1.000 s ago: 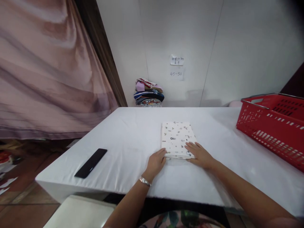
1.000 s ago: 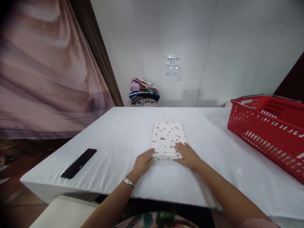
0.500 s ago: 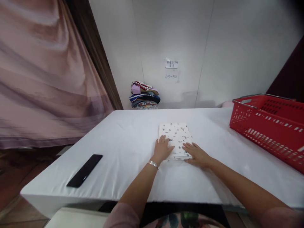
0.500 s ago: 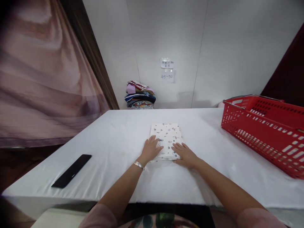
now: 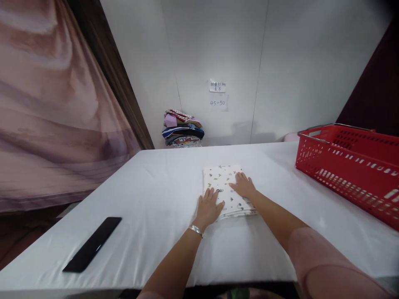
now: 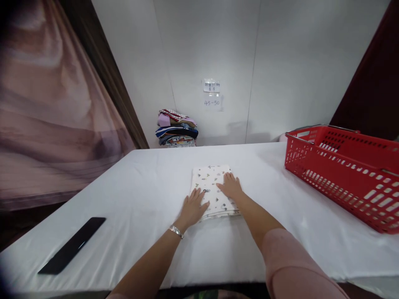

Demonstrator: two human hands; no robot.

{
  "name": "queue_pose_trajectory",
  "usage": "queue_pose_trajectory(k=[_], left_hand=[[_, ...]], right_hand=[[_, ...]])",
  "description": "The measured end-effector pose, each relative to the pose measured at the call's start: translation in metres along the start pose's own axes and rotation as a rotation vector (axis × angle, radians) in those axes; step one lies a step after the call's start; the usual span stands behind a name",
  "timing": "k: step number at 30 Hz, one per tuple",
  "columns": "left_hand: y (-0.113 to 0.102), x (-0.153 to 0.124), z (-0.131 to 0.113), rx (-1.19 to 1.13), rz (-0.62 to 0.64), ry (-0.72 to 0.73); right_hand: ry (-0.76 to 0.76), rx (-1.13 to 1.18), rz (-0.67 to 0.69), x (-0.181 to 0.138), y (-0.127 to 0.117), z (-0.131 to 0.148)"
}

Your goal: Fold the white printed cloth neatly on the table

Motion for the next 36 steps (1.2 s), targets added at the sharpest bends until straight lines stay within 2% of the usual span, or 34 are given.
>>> queue_pose_trajectory(k=[2,5,8,10,12,16,21,28,36], left_hand=[[0.0,-0.002,-0.001,0.002,0.006,0.006],[-0.002,0.0,-0.002,-0.002,0.044,0.0],[-0.013,0.021,-0.002,0.006,0.071,-0.014],[-0.03,0.044,0.002,0.034,-0.024,-0.053],[-0.043,0.066,0.002,0.074,-0.14,-0.027],[-0.02,0.091,0.019,0.081,-0.093,-0.084],[-0.006,0.087,0.029,0.073,-0.131,-0.096],[-0.008,0.086,0.026,0.024,-0.125,-0.07],[-0.01,0.085,0.026,-0.013,-0.126,-0.075]], right_hand=[[0.046,-0.023,0.009,0.005,0.009,-0.014],[0.025,-0.035,-0.009,0.007,0.014,-0.019],[0.018,-0.041,-0.028,0.007,0.016,-0.019],[0.015,-0.047,-0.044,0.007,0.016,-0.018],[0.016,-0.05,-0.049,0.008,0.015,-0.018],[0.034,-0.056,0.021,0.013,0.013,-0.012],[-0.06,-0.093,-0.079,0.032,-0.009,0.01],[0.046,-0.028,0.021,0.06,0.012,-0.023],[0.002,0.086,0.043,0.062,0.012,-0.02]])
Point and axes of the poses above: each hand's wrist, its own x-axis towards the middle knuckle, its own y-axis out of the palm, z = x × y, the point moved 10 cm from there along x, towards the middle knuckle, and after that the axes turned 3 degrees about y, right-handed, at the moved point
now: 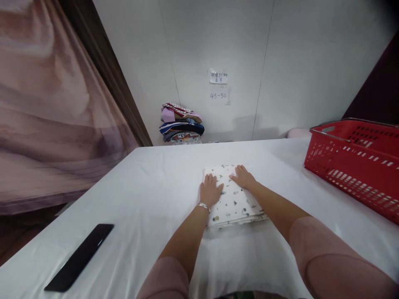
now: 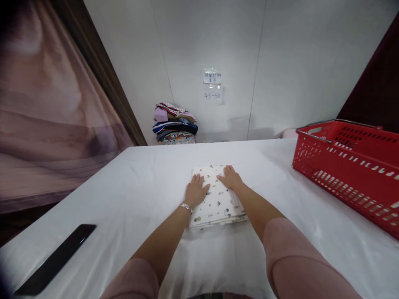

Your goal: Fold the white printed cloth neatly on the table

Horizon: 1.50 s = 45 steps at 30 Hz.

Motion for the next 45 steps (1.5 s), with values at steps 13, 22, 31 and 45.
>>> queue_pose_trajectory(k=[13,22,31,45], left_hand=[[-0.004,0.001,0.002,-0.048,-0.026,-0.005],[-0.029,-0.041,0.03,-0.157,-0.038,-0.317],[-0.042,-0.053,0.048,-0.123,0.063,-0.245],[-0.039,-0.135,-0.091,-0.088,-0.014,0.495]], right_hand=[[0.188,0.424,-0.077,-0.106,-0.004,-0.053],[0.306,0.767,-0.114,-0.168,0.003,-0.072],[0.256,1.168,0.116,-0.184,0.022,-0.029],[0.205,1.536,-0.062,-0.171,0.016,-0.062]])
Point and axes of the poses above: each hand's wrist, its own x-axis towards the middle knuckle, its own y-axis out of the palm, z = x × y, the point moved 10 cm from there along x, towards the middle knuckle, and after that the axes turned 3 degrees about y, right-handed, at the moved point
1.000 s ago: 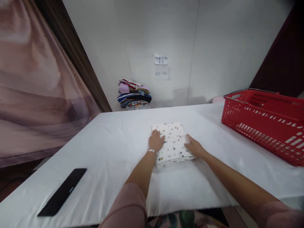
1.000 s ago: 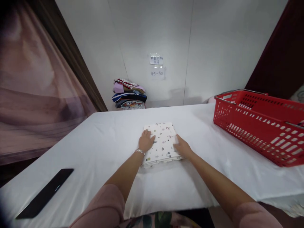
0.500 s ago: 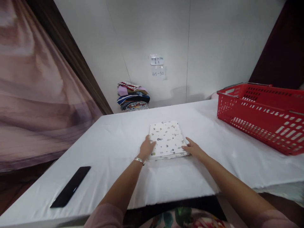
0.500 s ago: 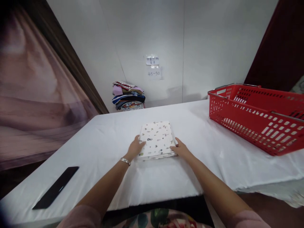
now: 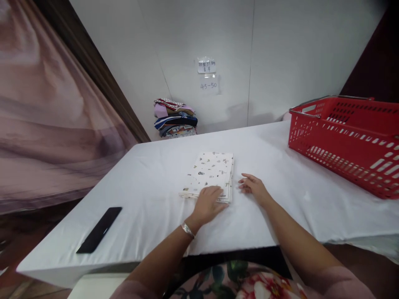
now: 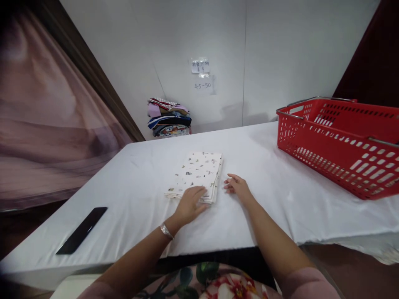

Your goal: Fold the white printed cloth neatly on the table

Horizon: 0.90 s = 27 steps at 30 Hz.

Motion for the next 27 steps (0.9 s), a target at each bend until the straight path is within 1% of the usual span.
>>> queue_pose_trajectory(k=[1,3,7,9,12,14,19,22,25,27], left_hand=[[0.006,-0.003,-0.01,-0.003,0.025,0.027],[0.015,-0.005,-0.017,0.013,0.053,0.013],[0.024,-0.004,-0.007,0.058,0.054,-0.08],[0.026,-0.003,-0.005,0.063,0.033,-0.092],[0.028,-0.003,-0.005,0.074,0.003,-0.098],[0.028,-0.004,-0.005,0.084,-0.025,-0.092],[0.021,-0.005,-0.01,0.083,-0.158,-0.012],[0.02,-0.006,-0.01,0.085,-0.183,0.004],[0.02,-0.006,-0.01,0.09,-0.191,0.008],[0.02,-0.006,-0.01,0.097,-0.197,0.008]], right_hand=[[0.005,0.007,0.02,-0.001,0.001,0.001],[0.017,0.029,0.058,-0.004,0.004,0.004],[0.04,0.064,0.129,-0.007,0.007,0.008],[0.052,0.044,0.181,-0.008,0.011,0.007],[0.088,-0.006,0.293,-0.01,0.02,0.0],[0.123,-0.022,0.359,-0.012,0.025,-0.004],[0.194,-0.009,0.479,-0.02,0.036,-0.01],[0.211,-0.007,0.547,-0.029,0.041,-0.009],[0.208,-0.005,0.578,-0.037,0.046,-0.008],[0.195,-0.018,0.549,-0.04,0.046,-0.009]])
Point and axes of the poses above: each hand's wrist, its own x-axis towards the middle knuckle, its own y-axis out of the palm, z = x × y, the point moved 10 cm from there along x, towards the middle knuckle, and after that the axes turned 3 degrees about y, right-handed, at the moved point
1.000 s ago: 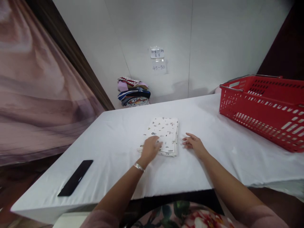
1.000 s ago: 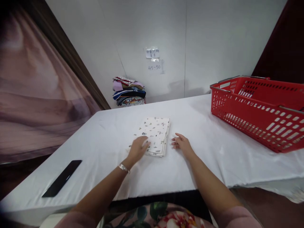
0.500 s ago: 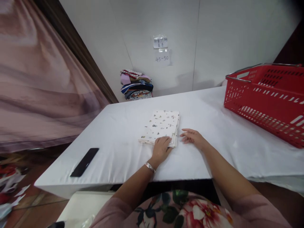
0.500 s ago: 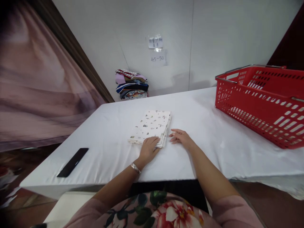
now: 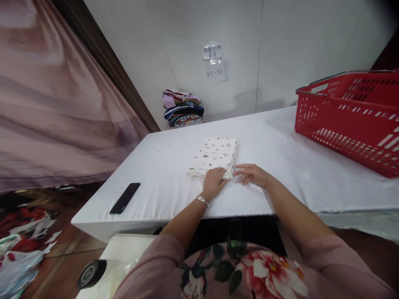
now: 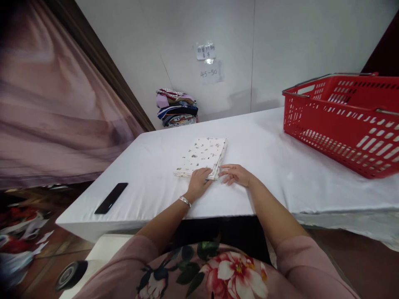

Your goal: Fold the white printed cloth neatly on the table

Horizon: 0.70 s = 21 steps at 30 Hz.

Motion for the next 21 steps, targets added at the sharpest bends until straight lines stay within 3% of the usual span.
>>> queue_pose_trajectory(k=[5,8,15,21], left_hand=[[0.001,0.001,-0.001,0.013,-0.014,-0.014],[0.001,-0.001,0.0,0.001,-0.032,-0.023],[-0.009,-0.007,0.005,-0.125,-0.154,-0.002],[-0.012,-0.003,0.008,-0.192,-0.184,-0.083]], right_hand=[[-0.118,-0.143,-0.251,-0.003,-0.009,0.001],[-0.177,-0.217,-0.332,-0.007,-0.005,0.002],[-0.133,-0.279,-0.332,-0.013,0.024,-0.011],[-0.108,-0.326,-0.375,-0.012,0.035,-0.014]])
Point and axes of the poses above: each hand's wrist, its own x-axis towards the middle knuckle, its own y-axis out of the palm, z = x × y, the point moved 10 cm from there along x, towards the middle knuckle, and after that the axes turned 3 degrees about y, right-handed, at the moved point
